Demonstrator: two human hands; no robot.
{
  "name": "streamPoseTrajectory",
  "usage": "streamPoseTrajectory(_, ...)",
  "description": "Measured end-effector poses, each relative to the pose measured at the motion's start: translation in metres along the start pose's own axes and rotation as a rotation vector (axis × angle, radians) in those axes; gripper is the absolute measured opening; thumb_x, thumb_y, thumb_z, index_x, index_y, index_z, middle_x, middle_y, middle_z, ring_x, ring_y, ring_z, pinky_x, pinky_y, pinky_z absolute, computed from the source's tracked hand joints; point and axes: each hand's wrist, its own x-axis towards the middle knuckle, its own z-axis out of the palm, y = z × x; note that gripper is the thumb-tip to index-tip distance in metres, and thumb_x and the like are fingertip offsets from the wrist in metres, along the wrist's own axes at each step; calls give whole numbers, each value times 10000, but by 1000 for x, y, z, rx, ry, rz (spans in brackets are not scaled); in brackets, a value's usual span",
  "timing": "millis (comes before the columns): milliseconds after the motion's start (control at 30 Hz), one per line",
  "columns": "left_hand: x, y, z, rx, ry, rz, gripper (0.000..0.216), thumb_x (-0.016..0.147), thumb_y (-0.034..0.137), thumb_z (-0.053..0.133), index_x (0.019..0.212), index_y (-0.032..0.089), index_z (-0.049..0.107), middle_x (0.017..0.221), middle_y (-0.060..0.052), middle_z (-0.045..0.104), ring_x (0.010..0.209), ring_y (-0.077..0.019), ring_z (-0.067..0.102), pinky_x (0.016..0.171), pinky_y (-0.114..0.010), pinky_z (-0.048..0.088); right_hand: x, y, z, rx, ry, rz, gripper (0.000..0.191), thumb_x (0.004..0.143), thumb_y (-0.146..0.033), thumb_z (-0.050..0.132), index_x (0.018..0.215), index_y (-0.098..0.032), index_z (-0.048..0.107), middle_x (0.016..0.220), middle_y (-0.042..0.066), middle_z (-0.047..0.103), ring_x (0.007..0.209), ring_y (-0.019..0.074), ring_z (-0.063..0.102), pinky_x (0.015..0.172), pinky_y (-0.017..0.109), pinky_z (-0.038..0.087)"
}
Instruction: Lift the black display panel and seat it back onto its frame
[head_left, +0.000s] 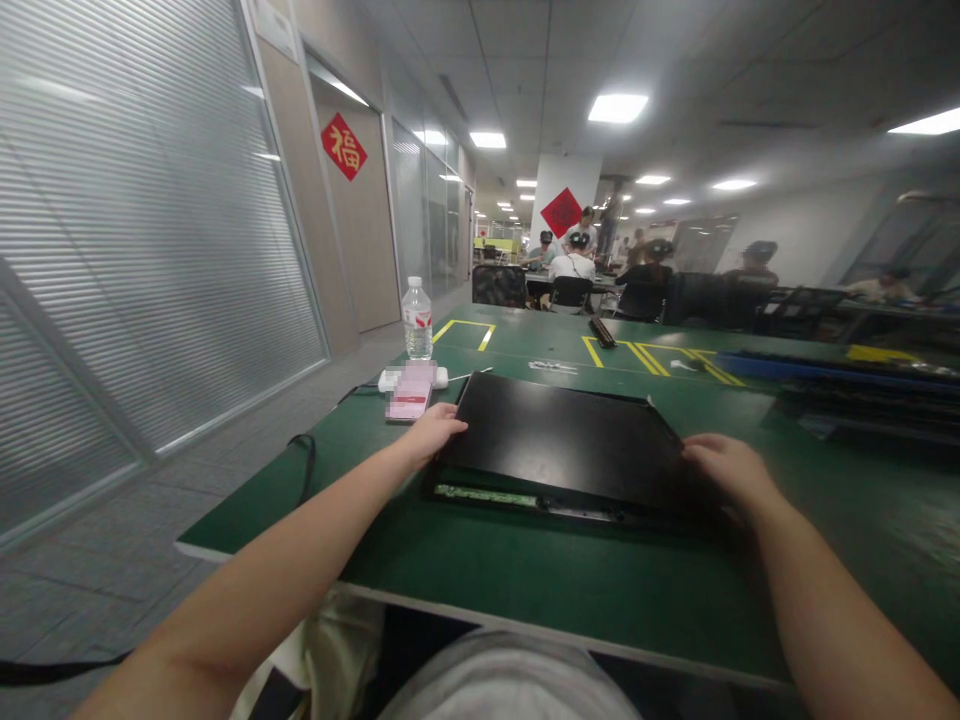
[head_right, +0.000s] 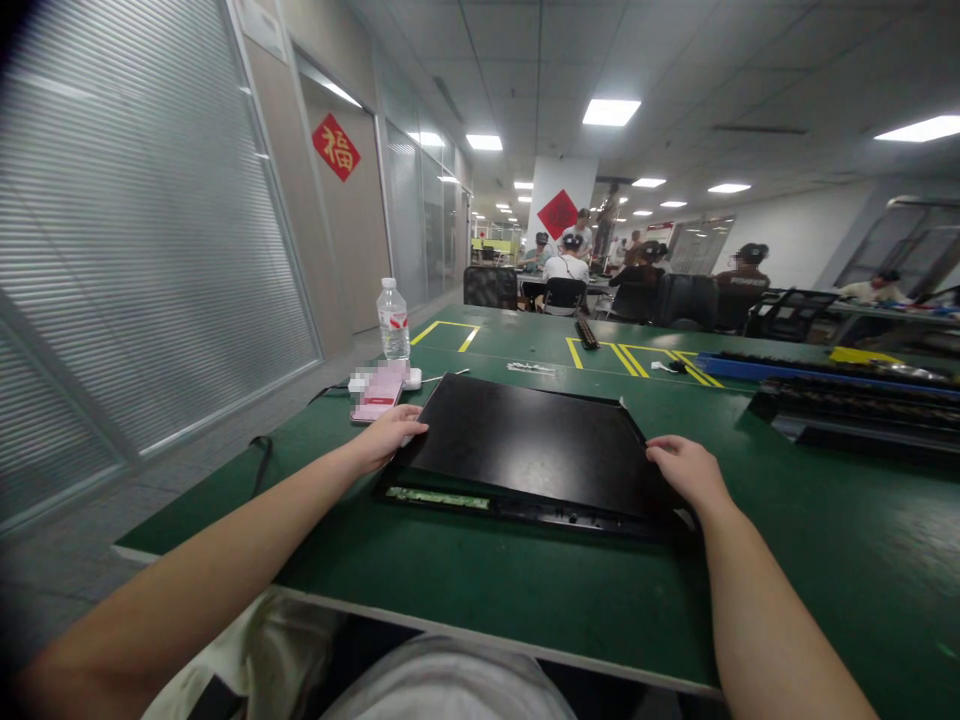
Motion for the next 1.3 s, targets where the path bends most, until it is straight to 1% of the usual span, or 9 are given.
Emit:
streamPoseTrajectory(167,-3,1,1,-8,16,-4,336,654,19,717,925,171,588,819,-35,749,739,-194,717,740,-328,569,1,1,1,2,-10,23,255,708,-301,631,880,-201,791,891,93,760,839,263,678,746,349,487)
streamPoseTrajectory(367,-3,3,-2,13,1,104,407,613,119,819,972,157,632,963,-71,762,915,-237,725,894,-393,549,8,8,2,-4,-37,-4,259,707,-303,628,887,-211,791,911,82,765,871,270,678,753,355,483)
streamPoseTrajectory(500,-1,5,-4,100,40,121,438,582,177,843,981,162,664,1002,-79,766,981,-265,713,917,-405,539,10,10,3,-12,-28,-16,258,703,-309,626,876,-212,791,907,86,766,860,270,678,753,360,486)
streamPoseTrajectory(600,-1,4,-6,250,64,143,399,588,198,829,960,165,687,981,-67,766,957,-269,711,873,-390,551,10,11,4,1,-35,-15,275,701,-317,626,893,-211,791,910,93,765,850,272,681,739,358,492)
streamPoseTrajectory(733,-1,0,-10,425,18,142,297,626,252,788,894,162,695,827,-42,746,817,-259,707,737,-362,561,10,13,6,33,-30,-15,276,695,-329,622,884,-214,788,906,93,764,849,269,681,731,352,495)
streamPoseTrajectory(867,2,-4,-13,576,28,172,237,612,272,784,804,165,698,801,-41,731,823,-268,698,733,-357,557,10,13,6,50,-20,0,266,678,-326,630,862,-218,788,887,90,762,843,265,677,731,352,493)
streamPoseTrajectory(1033,8,-6,-17,748,17,253,180,605,264,763,753,174,714,1011,-83,736,1022,-305,673,902,-393,531,7,10,4,52,-24,7,267,689,-317,629,877,-213,788,882,90,759,816,259,672,714,352,485)
streamPoseTrajectory(1167,10,-7,-20,867,56,274,220,595,272,762,790,176,731,1238,-128,675,1220,-339,591,1023,-412,470,4,6,3,48,-37,30,267,698,-317,631,888,-211,787,816,82,750,752,246,666,692,348,477)
streamPoseTrajectory(1300,12,-7,-21,893,50,260,225,619,292,744,811,175,733,1258,-129,668,1219,-333,592,1037,-407,459,6,8,3,63,-44,45,276,694,-321,637,901,-211,783,796,74,747,734,240,667,681,343,476)
